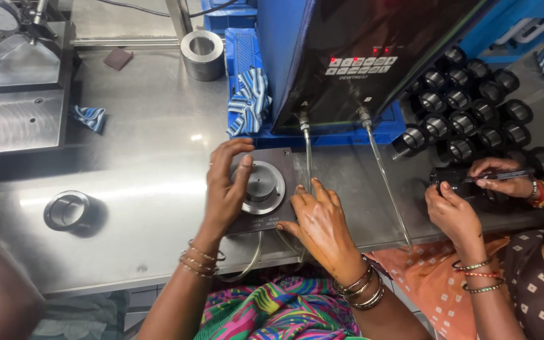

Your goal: Inspecting, measuring, and marking metal cylinders using a testing jig and digital gauge.

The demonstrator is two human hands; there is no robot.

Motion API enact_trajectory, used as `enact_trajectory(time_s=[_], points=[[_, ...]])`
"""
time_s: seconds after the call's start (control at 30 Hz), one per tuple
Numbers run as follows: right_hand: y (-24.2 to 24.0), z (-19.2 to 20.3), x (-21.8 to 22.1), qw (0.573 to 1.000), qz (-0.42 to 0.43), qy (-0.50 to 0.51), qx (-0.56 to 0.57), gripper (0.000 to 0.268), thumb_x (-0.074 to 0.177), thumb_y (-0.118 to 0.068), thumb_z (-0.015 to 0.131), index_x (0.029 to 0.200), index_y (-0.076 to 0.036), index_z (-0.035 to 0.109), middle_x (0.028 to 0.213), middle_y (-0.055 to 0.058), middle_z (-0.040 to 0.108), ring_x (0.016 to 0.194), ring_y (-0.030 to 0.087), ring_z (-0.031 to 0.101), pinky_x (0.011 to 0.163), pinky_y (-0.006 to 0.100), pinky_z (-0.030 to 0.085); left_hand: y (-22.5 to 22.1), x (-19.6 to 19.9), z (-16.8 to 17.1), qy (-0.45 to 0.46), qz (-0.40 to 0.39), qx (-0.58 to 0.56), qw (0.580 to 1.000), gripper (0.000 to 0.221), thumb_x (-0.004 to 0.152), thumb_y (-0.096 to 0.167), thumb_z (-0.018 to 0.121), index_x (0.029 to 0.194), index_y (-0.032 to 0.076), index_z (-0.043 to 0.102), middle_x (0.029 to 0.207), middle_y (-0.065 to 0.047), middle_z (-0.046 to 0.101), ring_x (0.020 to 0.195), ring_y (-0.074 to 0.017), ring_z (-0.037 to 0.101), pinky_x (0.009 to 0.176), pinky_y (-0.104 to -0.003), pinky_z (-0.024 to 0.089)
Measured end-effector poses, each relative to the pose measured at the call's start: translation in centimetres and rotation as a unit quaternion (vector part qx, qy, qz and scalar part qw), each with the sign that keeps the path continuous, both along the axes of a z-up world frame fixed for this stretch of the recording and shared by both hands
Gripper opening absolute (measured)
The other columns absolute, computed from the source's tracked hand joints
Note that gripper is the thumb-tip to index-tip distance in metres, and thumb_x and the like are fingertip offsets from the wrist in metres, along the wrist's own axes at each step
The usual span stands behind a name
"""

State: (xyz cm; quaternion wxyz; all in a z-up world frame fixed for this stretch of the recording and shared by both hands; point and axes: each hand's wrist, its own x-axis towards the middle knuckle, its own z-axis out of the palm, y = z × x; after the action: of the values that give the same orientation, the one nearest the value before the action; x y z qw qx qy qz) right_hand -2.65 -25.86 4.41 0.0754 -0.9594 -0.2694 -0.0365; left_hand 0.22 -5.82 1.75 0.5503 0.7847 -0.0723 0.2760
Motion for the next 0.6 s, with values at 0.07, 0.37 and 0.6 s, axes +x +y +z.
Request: enact_trajectory(time_s=[0.07, 0.37, 0.6], points=[[-0.1, -0.2, -0.3, 1.000, 0.001, -0.008, 0.013, 0.062, 0.074, -0.047, 0.080, 0.109, 0.002, 0.067, 0.126, 0.021, 0.066, 0.130, 0.044, 0.049, 0.102, 0.052, 0.040, -0.8, 0.0, -0.6, 0.019, -0.008, -0.005, 1.000, 0.022, 0.105, 0.024, 0.057, 0.114, 0.006, 0.067, 0.119, -0.010, 0.067, 0.117, -0.0265, 0.059, 0.103, -0.040, 0.044], [-0.4, -0.5, -0.3, 0.998, 0.012, -0.024, 0.062, 0.057, 0.073, -0.044, 0.081, 0.105, 0.002, 0.067, 0.126, 0.022, 0.066, 0.131, 0.045, 0.049, 0.103, 0.053, 0.040, -1.2, -0.6, -1.0, 0.041, -0.025, 0.014, 0.999, 0.028, 0.107, 0.028, 0.053, 0.105, 0.005, 0.068, 0.099, -0.008, 0.070, 0.097, -0.0267, 0.063, 0.086, -0.038, 0.049], [-1.1, -0.6, 0.4, 0.993, 0.003, -0.039, 0.110, 0.043, 0.075, -0.037, 0.081, 0.101, -0.005, 0.070, 0.119, 0.018, 0.069, 0.123, 0.045, 0.054, 0.098, 0.055, 0.045, -1.6, -0.8, 0.0, 0.044, -0.020, 0.069, 0.996, 0.027, 0.105, 0.028, 0.054, 0.103, 0.004, 0.067, 0.101, -0.010, 0.068, 0.100, -0.0303, 0.061, 0.088, -0.041, 0.047]])
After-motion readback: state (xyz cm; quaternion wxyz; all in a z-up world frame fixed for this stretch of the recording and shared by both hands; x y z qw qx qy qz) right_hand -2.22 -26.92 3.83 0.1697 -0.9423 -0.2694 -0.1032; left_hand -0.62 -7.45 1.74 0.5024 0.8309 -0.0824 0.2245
